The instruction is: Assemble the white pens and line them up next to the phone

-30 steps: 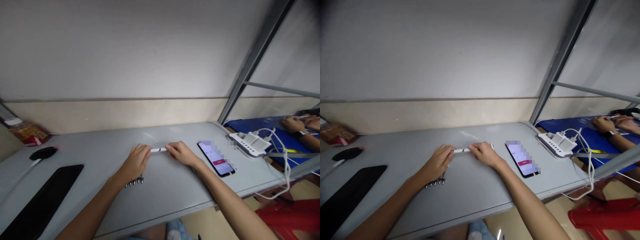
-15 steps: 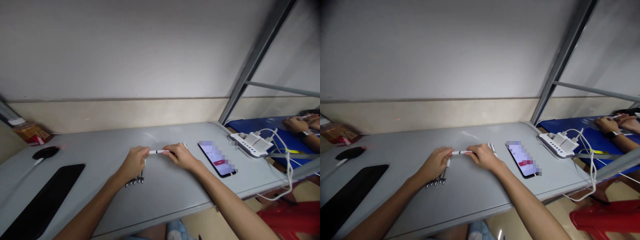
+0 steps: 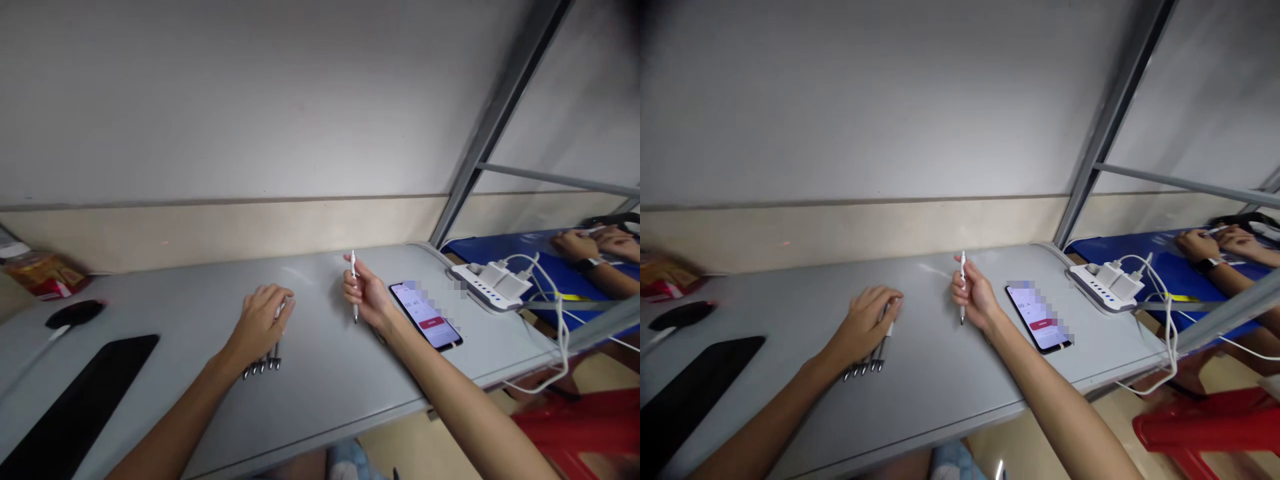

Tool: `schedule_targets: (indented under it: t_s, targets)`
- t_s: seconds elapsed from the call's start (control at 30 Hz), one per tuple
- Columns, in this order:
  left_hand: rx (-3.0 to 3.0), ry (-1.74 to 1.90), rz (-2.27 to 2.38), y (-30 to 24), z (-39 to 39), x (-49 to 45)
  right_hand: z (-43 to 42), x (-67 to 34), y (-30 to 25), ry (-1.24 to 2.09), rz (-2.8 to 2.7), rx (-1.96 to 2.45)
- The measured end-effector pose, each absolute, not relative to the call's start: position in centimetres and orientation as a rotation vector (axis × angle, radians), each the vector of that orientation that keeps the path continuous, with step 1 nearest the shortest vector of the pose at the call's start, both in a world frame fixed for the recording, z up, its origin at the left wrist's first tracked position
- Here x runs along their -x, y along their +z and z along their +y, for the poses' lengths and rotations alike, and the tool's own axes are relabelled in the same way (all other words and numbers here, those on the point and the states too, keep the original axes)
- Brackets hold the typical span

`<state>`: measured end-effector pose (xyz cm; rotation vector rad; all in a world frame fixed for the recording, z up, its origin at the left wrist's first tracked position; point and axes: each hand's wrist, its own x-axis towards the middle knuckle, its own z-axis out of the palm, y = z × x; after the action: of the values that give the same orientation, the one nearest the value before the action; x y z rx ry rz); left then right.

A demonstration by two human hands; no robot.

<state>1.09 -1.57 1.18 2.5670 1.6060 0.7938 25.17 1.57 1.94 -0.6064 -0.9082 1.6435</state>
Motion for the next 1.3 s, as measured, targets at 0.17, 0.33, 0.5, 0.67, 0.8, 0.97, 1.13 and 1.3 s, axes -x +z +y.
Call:
schedule_targets:
  t_s: [0.17, 0.33, 0.5, 0.67, 0.8, 0.97, 1.13, 1.3]
  targets:
    - [-2.576, 0.690, 1.835, 0.5, -0.8, -0.2, 1.7, -26.3, 2.2, 1.648, -0.912, 0.557]
    - [-2.594, 0.609, 1.863, 0.2, -0.7, 0.0, 1.9, -26.4, 2.2, 1.622, -0.922, 0.549]
    - [-2.610, 0.603, 1.860, -0.2, -0.8, -0.2, 2.1, -26.6, 2.1, 1.624, -0.916, 0.533]
    - [-2.614, 0.616, 1.812, -0.2, -1.0, -0.5, 2.2, -26.6, 2.0, 1.621, -0.929, 0.534]
    - [-2.606, 0.615, 1.788, -0.1, -1.2, -0.7, 2.3, -26.7, 2.0, 1.616, -0.927, 0.528]
    - [-2.604, 0.627, 1.754, 0.0, -1.4, -1.1, 2.6, -27.4, 2.4, 1.481, -0.983, 0.704]
    - [-2.620, 0.610, 1.697, -0.2, -1.5, -1.1, 3.4, -28.8, 1.6, 1.093, -1.184, 1.133]
    - [-2.633, 0.578, 1.672, 0.1, -1.7, -1.2, 4.3, -30.0, 0.7, 0.589, -1.437, 1.679]
